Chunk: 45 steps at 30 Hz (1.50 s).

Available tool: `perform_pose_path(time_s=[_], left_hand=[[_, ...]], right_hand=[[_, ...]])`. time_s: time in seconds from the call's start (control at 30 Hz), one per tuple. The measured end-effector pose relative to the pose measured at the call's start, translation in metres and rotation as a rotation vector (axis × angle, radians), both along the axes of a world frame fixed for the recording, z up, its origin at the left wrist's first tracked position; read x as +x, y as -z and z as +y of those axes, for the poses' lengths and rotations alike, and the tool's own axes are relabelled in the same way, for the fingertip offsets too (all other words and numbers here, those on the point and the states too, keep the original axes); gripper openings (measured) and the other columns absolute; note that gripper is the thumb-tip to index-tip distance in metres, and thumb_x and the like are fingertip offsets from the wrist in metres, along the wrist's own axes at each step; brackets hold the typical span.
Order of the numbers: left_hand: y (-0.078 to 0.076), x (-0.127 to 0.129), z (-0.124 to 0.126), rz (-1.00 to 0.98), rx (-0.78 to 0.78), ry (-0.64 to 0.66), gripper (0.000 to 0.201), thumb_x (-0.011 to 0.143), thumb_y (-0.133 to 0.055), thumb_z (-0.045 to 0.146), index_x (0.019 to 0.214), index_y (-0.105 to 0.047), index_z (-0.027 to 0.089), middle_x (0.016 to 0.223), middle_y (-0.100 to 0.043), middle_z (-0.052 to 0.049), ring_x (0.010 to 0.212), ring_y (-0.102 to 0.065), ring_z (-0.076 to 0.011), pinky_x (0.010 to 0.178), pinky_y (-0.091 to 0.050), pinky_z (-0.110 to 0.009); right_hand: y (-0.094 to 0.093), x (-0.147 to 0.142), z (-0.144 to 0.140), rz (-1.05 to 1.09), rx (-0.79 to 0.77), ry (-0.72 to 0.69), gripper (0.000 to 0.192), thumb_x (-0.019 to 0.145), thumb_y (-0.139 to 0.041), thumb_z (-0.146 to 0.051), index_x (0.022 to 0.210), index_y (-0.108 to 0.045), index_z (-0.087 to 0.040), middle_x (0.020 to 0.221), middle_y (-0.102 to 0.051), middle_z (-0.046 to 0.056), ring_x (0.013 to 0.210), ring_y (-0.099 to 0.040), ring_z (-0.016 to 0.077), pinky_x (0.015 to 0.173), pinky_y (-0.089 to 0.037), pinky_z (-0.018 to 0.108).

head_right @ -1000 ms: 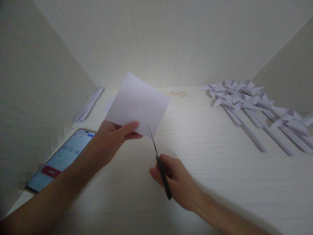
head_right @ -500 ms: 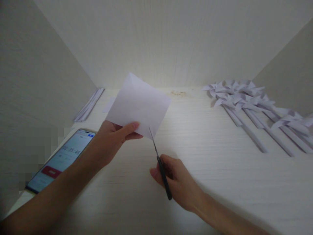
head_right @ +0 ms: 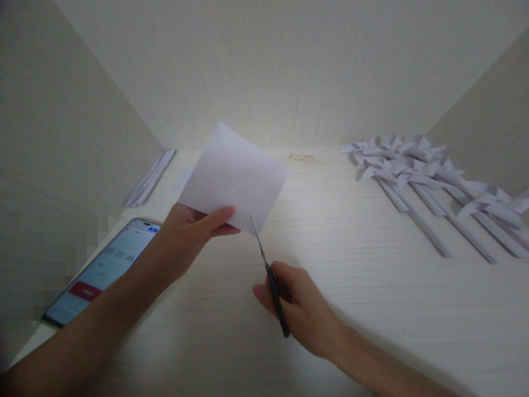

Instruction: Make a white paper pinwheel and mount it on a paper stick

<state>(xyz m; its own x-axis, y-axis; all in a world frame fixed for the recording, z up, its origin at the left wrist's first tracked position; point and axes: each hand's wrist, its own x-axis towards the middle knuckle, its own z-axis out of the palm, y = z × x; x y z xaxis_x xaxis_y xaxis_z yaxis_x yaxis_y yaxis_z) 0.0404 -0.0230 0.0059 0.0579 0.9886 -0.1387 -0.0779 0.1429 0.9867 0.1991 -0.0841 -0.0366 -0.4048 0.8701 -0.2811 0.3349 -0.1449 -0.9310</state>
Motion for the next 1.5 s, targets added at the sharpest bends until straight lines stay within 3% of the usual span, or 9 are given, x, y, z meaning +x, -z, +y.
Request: perform_pose_path(time_s=[1.5], left_hand=[[0.0006, -0.0012, 0.0017, 0.031, 0.010, 0.008, 0.026, 0.061, -0.062, 0.026, 0.082, -0.063, 0.011, 0.080, -0.067, -0.005, 0.071, -0.062, -0.0175, 0.064, -0.054, -0.029]], right_hand=[[0.0070, 0.0027, 0.0006, -0.060, 0.021, -0.030, 0.033, 0.078, -0.043, -0.044, 0.058, -0.035, -0.018, 0.053, -0.033, -0.005, 0.049, -0.030, 0.0081, 0.044, -0.025, 0.022]])
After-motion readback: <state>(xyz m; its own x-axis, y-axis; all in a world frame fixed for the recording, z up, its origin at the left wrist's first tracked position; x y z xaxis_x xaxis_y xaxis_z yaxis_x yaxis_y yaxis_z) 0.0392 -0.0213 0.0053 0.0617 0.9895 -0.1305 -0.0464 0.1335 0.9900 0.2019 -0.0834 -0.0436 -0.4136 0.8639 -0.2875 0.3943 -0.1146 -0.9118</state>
